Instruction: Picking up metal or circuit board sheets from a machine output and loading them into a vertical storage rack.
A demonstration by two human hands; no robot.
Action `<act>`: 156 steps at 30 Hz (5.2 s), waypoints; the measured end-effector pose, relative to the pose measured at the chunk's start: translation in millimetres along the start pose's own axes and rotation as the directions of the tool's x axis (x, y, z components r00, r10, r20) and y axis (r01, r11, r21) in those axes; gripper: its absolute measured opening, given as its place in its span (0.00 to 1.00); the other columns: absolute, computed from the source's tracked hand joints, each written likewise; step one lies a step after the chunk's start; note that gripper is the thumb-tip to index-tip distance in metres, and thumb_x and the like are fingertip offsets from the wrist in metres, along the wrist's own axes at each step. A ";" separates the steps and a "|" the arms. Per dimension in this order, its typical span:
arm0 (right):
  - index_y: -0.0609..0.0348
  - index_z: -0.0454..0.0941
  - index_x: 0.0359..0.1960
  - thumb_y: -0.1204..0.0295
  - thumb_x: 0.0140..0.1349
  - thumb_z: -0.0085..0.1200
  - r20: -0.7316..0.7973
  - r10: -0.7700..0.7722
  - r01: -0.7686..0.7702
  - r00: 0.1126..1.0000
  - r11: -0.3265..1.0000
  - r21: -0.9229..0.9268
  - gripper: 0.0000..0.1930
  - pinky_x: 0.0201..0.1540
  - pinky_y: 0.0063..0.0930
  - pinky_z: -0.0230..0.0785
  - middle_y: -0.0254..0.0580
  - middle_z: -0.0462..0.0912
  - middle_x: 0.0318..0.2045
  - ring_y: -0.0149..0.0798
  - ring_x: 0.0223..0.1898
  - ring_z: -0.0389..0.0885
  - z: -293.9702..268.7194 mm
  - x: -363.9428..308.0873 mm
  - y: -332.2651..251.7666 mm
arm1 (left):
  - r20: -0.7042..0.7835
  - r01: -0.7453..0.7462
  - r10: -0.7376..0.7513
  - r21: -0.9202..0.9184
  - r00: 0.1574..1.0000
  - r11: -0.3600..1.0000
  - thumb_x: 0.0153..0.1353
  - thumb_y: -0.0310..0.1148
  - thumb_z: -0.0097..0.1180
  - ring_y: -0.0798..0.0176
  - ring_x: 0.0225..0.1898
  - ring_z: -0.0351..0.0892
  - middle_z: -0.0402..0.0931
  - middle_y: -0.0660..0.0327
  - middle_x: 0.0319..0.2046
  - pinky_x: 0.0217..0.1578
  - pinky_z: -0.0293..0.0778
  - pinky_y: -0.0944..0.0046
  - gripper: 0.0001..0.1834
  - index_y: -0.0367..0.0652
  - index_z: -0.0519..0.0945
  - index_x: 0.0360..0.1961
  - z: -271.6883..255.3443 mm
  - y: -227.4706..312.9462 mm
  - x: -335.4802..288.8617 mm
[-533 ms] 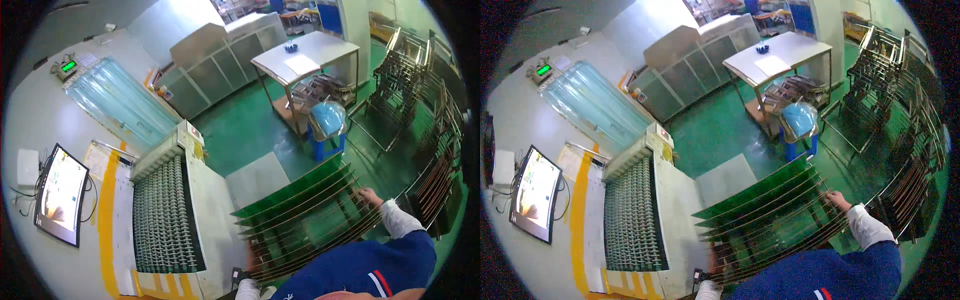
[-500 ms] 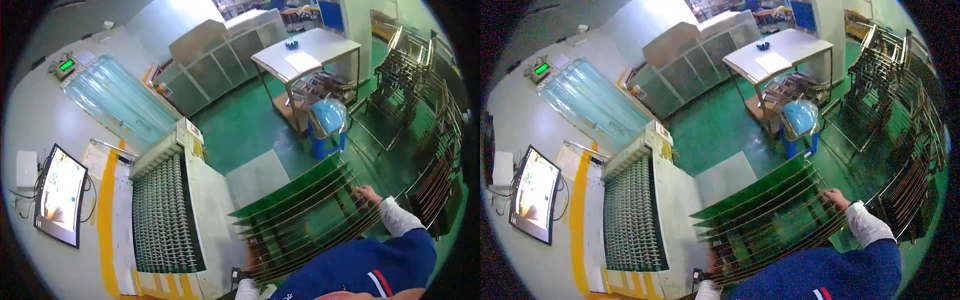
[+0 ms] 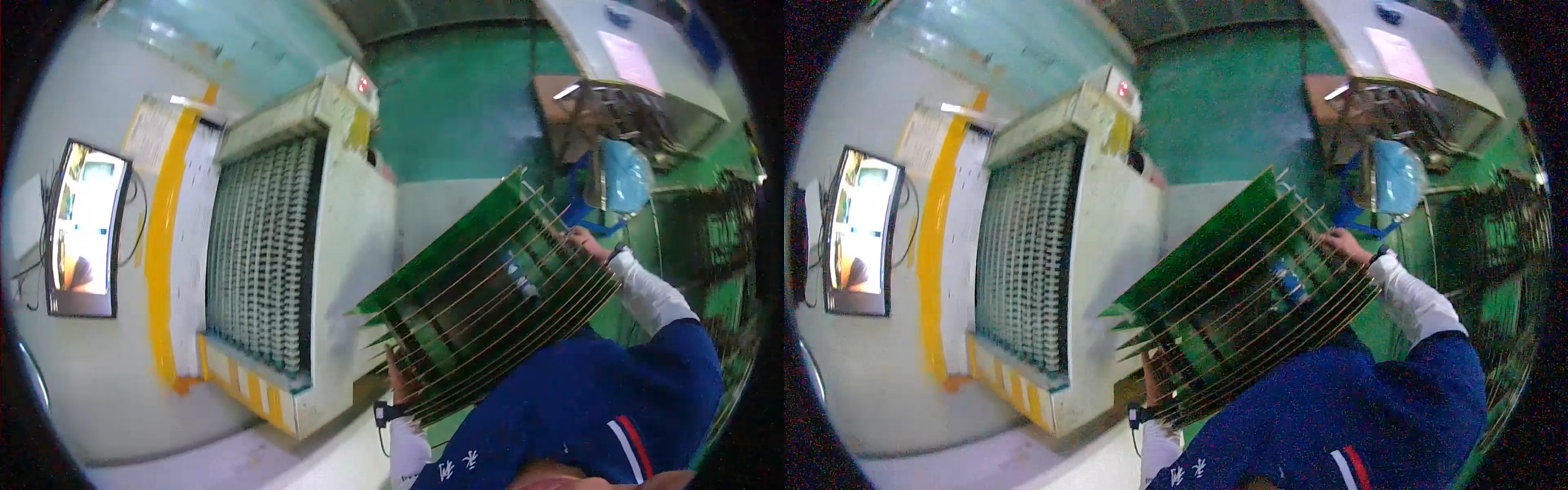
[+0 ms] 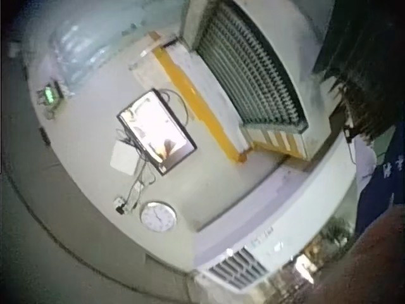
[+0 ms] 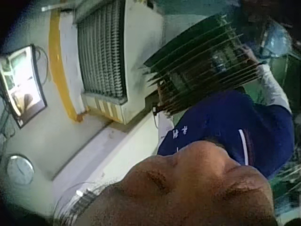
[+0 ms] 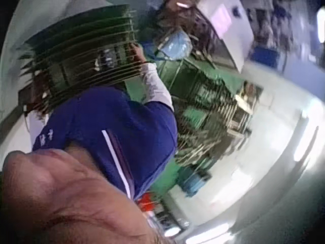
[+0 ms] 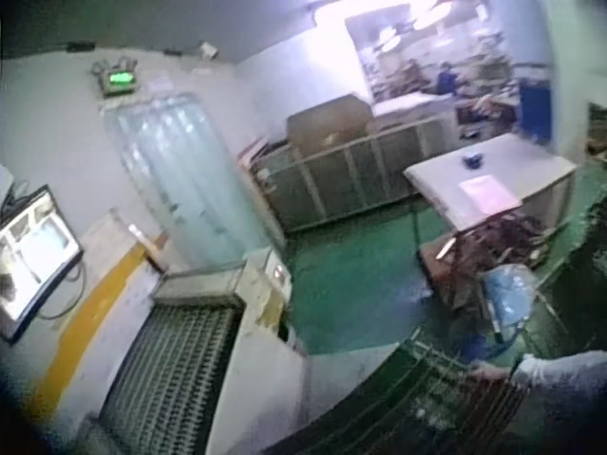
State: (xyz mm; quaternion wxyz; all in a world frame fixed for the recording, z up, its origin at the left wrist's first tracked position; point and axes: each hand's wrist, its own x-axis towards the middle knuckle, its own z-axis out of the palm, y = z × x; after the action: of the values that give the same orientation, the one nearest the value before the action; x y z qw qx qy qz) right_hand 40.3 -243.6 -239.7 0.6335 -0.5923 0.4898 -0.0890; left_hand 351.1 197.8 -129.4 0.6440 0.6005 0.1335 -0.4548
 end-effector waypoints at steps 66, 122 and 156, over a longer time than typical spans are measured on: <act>0.58 0.76 0.28 0.66 0.47 0.60 0.585 -0.758 0.956 0.289 0.265 -0.128 0.10 0.43 0.40 0.64 0.45 0.75 0.29 0.49 0.37 0.73 83.7 87.3 -325.0 | -0.479 -0.162 -0.101 -0.477 0.872 0.864 0.59 0.62 0.41 0.56 0.54 0.64 0.65 0.61 0.55 0.54 0.59 0.52 0.33 0.49 0.66 0.56 51.2 -194.4 2.7; 0.62 0.69 0.31 0.70 0.41 0.55 0.820 -0.449 0.914 -0.355 0.017 0.405 0.15 0.35 0.40 0.67 0.44 0.76 0.23 0.47 0.31 0.76 75.3 20.7 -244.3 | -0.577 -0.195 -0.192 -0.540 0.793 0.819 0.61 0.63 0.37 0.48 0.62 0.56 0.55 0.51 0.62 0.61 0.53 0.49 0.43 0.38 0.52 0.64 329.7 -312.9 -5.0; 0.59 0.73 0.15 0.71 0.37 0.54 0.819 -0.283 0.863 -0.499 -0.076 0.499 0.05 0.19 0.46 0.65 0.50 0.74 0.15 0.53 0.19 0.75 136.7 23.4 -212.0 | -0.508 -0.370 -0.097 -0.733 0.856 0.571 0.63 0.61 0.33 0.49 0.61 0.58 0.59 0.50 0.60 0.60 0.53 0.48 0.39 0.36 0.59 0.60 307.9 -366.3 14.3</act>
State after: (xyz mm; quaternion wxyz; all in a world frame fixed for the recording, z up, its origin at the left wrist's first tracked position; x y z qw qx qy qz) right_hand 250.5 -229.0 -99.0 0.3064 -0.8025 -0.5116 -0.0197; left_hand -29.6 -34.5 -303.7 0.8227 0.3430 0.4373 -0.1195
